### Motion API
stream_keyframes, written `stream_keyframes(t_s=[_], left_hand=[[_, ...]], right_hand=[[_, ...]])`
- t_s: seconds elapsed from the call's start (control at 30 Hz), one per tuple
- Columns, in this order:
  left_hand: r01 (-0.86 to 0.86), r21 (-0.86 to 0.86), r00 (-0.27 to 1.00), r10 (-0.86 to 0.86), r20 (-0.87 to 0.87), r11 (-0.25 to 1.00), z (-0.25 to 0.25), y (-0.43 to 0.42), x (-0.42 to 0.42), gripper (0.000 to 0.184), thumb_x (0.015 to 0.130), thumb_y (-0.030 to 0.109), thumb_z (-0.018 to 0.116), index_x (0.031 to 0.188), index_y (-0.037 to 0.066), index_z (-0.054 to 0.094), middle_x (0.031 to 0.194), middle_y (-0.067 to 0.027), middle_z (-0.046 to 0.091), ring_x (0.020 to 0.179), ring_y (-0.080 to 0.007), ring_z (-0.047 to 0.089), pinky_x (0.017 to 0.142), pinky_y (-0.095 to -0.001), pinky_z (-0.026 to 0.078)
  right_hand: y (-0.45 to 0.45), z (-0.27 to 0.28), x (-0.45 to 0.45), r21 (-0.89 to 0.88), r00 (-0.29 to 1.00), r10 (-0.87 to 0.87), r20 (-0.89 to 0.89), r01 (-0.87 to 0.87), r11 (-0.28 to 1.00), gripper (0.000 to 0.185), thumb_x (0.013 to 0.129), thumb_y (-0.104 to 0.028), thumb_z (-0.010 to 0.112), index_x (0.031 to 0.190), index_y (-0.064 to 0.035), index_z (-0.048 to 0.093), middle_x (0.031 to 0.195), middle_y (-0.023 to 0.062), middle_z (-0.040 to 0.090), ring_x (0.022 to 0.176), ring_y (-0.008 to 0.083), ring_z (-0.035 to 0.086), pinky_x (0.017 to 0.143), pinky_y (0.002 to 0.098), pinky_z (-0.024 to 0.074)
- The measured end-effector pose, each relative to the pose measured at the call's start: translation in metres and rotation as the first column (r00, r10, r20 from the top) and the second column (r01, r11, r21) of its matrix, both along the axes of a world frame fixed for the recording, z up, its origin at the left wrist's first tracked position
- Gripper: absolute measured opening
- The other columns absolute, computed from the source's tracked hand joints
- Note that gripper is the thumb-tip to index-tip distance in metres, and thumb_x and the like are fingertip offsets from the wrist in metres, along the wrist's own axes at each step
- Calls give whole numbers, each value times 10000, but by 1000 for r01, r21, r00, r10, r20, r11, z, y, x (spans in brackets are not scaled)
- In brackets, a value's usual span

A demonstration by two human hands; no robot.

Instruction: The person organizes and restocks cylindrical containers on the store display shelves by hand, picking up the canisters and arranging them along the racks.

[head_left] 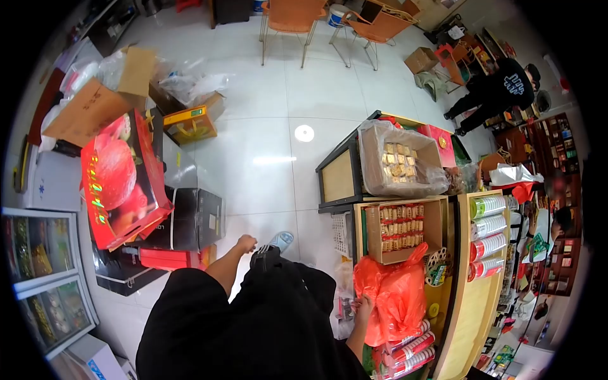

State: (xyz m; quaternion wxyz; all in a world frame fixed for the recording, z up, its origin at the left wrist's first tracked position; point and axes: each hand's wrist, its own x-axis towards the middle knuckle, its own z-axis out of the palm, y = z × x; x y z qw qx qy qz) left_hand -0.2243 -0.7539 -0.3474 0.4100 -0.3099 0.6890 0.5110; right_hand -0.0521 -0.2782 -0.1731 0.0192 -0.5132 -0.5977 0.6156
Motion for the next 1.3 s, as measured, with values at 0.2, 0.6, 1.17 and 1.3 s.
stream_keyframes(t_s=[0.2,0.6,1.17,1.3], left_hand=[[-86,-25,988,89,123,996,20,-21,19,263,809,196,568,970,3,644,823,-140,674,549,-198,596,477,-332,450],[230,13,951,-222,-215,973,34,86,-69,284,789,220,609,935,-15,672,795,-145,696,703,-228,673,668,-337,540],[239,-176,908,-284,-308,955,15,118,1,199,820,183,609,733,6,631,587,-114,580,462,-190,537,401,-353,386],[426,-338,781,-530,-331,839,44,126,-3,228,762,197,636,845,0,715,687,-136,672,630,-223,650,603,-355,517]], right_hand=[[-27,-60,47,-216,980,2,198,42,976,247,868,-230,576,1071,-90,587,782,101,622,599,194,599,479,347,485],[-43,-82,73,-158,914,-325,245,368,916,320,872,-235,537,1138,-57,544,917,128,602,747,286,579,632,423,496],[-10,-110,127,-253,845,-441,304,518,817,294,861,-219,557,1097,-45,562,822,126,605,635,238,584,536,364,514],[-4,-104,118,-221,858,-448,250,501,837,241,863,-173,525,1056,-49,598,840,144,623,671,261,614,585,373,534]])
